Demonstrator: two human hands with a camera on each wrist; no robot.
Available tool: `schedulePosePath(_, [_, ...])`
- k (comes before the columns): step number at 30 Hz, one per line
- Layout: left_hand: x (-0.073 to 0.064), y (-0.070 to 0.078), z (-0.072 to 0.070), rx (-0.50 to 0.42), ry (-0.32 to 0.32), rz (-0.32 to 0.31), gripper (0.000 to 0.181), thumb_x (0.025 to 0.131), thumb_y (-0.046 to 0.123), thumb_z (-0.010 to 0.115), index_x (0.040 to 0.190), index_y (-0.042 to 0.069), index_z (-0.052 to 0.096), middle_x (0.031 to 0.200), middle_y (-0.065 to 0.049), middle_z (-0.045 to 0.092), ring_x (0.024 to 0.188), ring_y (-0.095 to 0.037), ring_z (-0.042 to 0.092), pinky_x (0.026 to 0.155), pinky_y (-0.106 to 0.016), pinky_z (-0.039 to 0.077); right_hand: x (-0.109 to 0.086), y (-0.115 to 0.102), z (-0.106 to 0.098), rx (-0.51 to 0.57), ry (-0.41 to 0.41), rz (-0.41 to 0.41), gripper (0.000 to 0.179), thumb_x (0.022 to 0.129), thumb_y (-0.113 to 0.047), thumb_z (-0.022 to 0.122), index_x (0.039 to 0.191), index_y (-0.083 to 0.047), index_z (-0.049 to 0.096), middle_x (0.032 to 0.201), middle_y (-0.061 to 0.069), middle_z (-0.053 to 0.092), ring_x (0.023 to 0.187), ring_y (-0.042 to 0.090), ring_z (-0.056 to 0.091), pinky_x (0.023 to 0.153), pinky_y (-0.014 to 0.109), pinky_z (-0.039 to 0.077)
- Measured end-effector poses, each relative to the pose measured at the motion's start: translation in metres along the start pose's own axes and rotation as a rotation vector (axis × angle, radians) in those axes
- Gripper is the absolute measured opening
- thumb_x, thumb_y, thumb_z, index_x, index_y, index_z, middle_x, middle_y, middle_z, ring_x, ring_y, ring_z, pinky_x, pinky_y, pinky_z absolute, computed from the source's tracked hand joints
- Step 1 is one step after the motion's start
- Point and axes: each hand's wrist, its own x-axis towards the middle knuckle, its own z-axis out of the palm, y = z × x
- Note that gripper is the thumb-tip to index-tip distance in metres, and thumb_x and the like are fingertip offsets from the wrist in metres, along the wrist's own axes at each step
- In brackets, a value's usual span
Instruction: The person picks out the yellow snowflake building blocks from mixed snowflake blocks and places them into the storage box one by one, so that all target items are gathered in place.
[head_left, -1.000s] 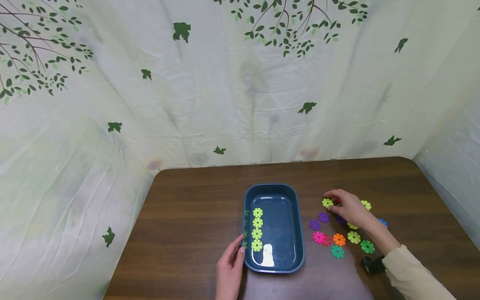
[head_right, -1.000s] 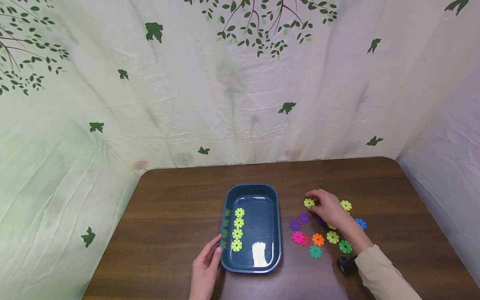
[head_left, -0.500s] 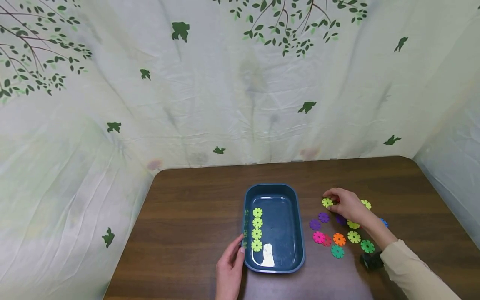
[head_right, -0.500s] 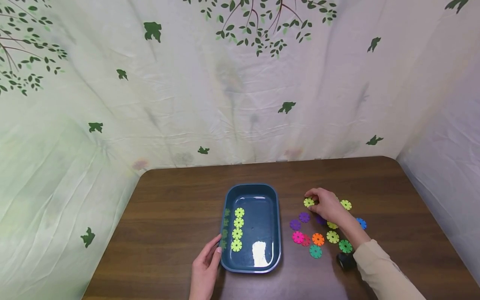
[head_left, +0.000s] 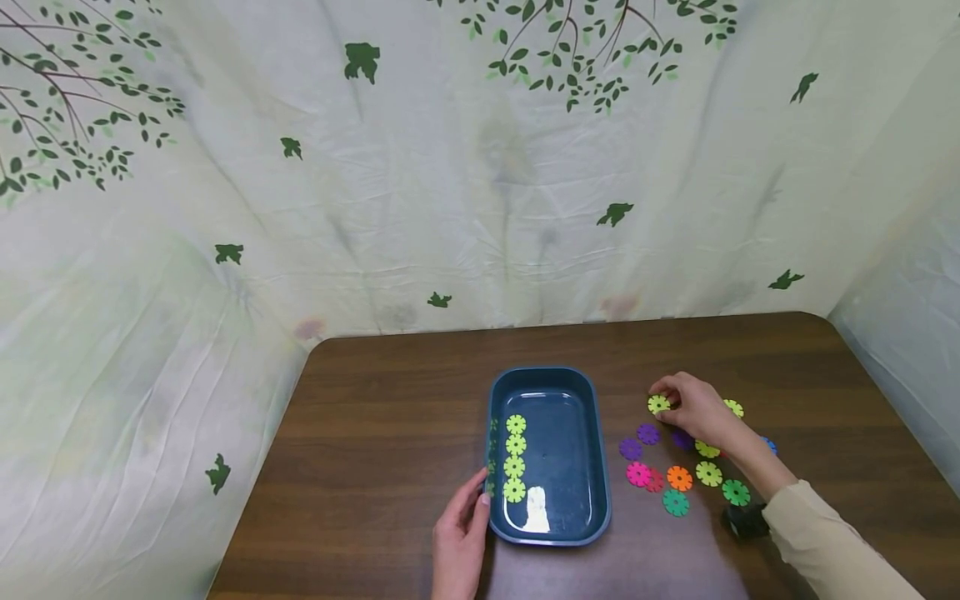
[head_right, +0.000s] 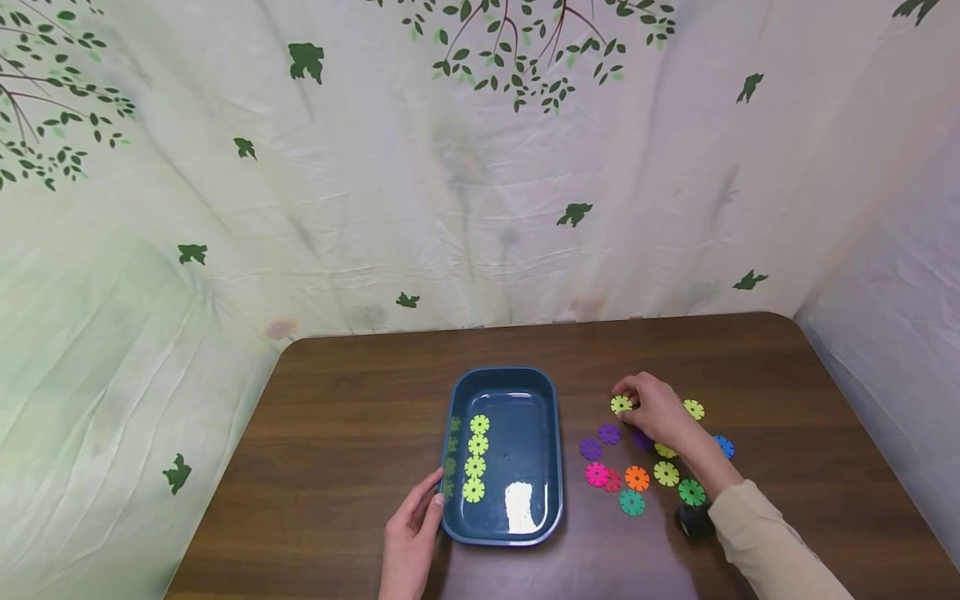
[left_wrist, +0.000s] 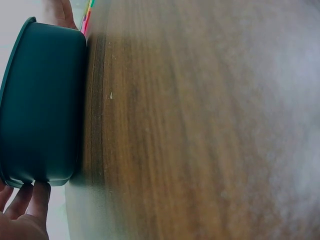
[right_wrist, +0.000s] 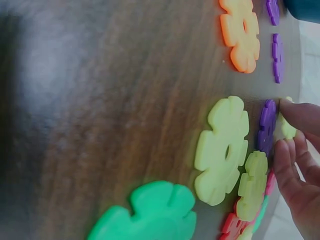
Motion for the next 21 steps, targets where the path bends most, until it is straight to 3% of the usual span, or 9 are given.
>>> schedulePosePath(8, [0.001, 0.0, 0.001, 0.022, 0.008, -0.034, 0.033, 0.096, 0.007, 0.062, 0.128, 0.017, 0.065, 0.132, -0.007, 0.061, 0.121, -0.024, 0.058, 0.1, -0.036, 0.047, -0.003, 0.003, 0.0, 0.005, 0.025, 0.031, 0.023, 0.082, -0.005, 0.078, 0.103, -0.007, 0.069, 0.093, 0.004, 0.061, 0.083, 0.02, 0.057, 0.072, 0.038, 0.051])
schedulePosePath(21, [0.0, 0.001, 0.0, 0.015, 0.0, 0.008, 0.032, 0.097, 0.007, 0.062, 0.127, 0.016, 0.066, 0.131, -0.008, 0.062, 0.121, -0.026, 0.058, 0.1, -0.036, 0.047, -0.012, -0.007, -0.007, 0.059, 0.06, 0.074, 0.011, 0.09, -0.002, 0.067, 0.1, -0.005, 0.07, 0.085, 0.001, 0.067, 0.077, 0.017, 0.061, 0.064, 0.031, 0.053])
